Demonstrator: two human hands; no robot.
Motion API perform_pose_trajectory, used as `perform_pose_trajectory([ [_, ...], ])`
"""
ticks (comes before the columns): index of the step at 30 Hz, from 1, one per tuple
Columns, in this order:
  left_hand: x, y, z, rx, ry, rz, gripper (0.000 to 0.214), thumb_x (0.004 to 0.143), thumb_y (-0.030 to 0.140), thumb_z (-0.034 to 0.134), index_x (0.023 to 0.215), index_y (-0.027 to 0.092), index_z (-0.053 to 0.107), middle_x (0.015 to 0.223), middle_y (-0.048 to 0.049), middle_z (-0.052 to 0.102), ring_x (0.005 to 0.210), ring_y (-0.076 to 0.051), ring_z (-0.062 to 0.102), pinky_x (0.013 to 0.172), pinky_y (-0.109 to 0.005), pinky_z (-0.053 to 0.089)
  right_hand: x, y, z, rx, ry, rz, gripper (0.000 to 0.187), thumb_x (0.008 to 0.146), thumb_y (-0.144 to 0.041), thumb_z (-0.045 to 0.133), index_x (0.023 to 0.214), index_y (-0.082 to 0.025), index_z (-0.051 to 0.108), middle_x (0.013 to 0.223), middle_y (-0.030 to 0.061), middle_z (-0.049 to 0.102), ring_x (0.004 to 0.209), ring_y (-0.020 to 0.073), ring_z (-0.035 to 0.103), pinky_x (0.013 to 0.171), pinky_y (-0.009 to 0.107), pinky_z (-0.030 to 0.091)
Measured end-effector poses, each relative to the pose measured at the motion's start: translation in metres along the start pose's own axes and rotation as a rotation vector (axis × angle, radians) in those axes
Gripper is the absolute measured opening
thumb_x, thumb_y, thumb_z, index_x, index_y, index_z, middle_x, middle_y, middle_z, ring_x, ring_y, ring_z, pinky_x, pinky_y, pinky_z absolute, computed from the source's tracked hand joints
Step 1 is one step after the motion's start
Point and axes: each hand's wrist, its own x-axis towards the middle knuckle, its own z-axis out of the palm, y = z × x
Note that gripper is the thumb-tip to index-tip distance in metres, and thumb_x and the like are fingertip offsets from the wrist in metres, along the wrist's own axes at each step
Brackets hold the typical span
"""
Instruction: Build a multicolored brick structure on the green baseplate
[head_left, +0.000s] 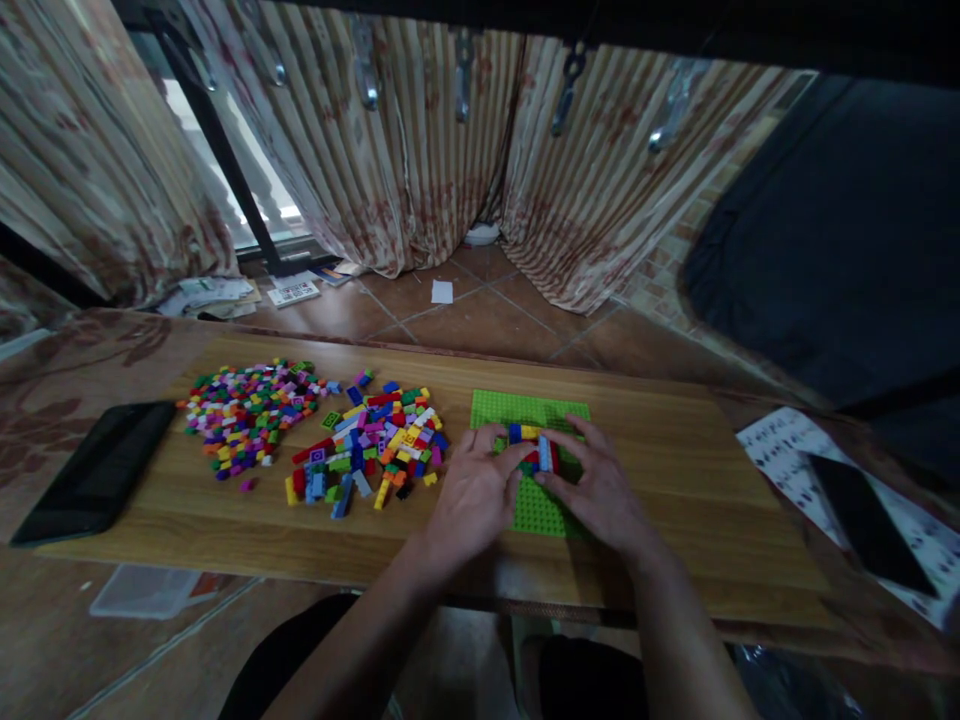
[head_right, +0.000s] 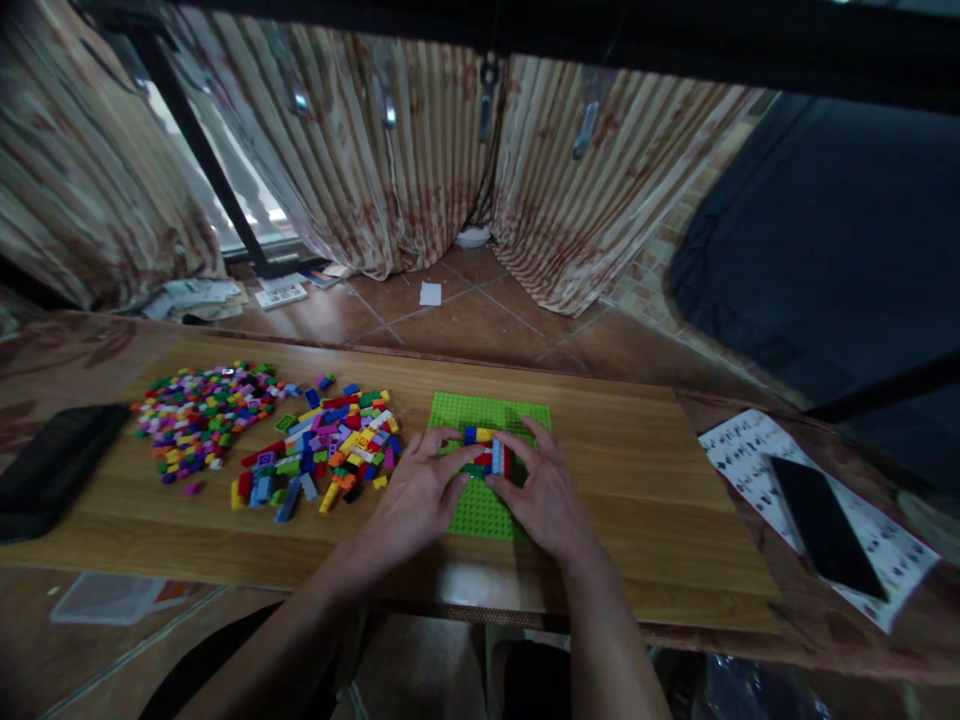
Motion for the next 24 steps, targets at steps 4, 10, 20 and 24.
perform_pose_trajectory([
  [4, -0.001, 0.005, 0.005, 0.122, -0.050, 0.031, 0.042, 0.094, 0.019, 0.043, 0.133, 0.027, 0.057, 0.136, -0.0123, 0.046, 0.115, -0.027, 0.048, 0.097, -0.045, 0.044, -0.002, -0.001, 0.001, -0.005, 0.012, -0.033, 0.048, 0.080, -0.045, 0.069, 0.124, -0.026, 0.064, 0.147, 0.0110, 0.042, 0.134, 0.0319, 0.042, 0.109, 0.056, 0.036],
  [10, -0.002, 0.005, 0.011, 0.201, -0.086, 0.040, 0.046, 0.093, 0.019, 0.043, 0.136, 0.030, 0.054, 0.139, -0.0112, 0.043, 0.116, -0.028, 0.046, 0.097, -0.046, 0.042, -0.004, -0.003, 0.002, -0.040, 0.013, -0.057, 0.047, 0.081, -0.039, 0.067, 0.126, -0.024, 0.064, 0.148, 0.0119, 0.040, 0.136, 0.0313, 0.040, 0.111, 0.055, 0.035],
  [20, -0.003, 0.009, 0.017, 0.256, -0.101, 0.045, 0.050, 0.092, 0.021, 0.044, 0.141, 0.030, 0.049, 0.142, -0.0137, 0.040, 0.119, -0.031, 0.045, 0.098, -0.050, 0.040, -0.003, -0.003, 0.000, -0.010, 0.002, -0.039, 0.049, 0.079, -0.038, 0.068, 0.125, -0.025, 0.064, 0.149, 0.0122, 0.041, 0.136, 0.0320, 0.041, 0.110, 0.056, 0.035],
  [24, -0.004, 0.010, 0.017, 0.280, -0.104, 0.027, 0.050, 0.091, 0.020, 0.045, 0.139, 0.032, 0.050, 0.142, -0.0131, 0.041, 0.120, -0.032, 0.044, 0.099, -0.052, 0.039, -0.001, -0.004, -0.004, 0.082, 0.052, -0.006, 0.048, 0.079, -0.037, 0.066, 0.126, -0.027, 0.062, 0.146, 0.0095, 0.047, 0.132, 0.0291, 0.046, 0.109, 0.055, 0.037],
])
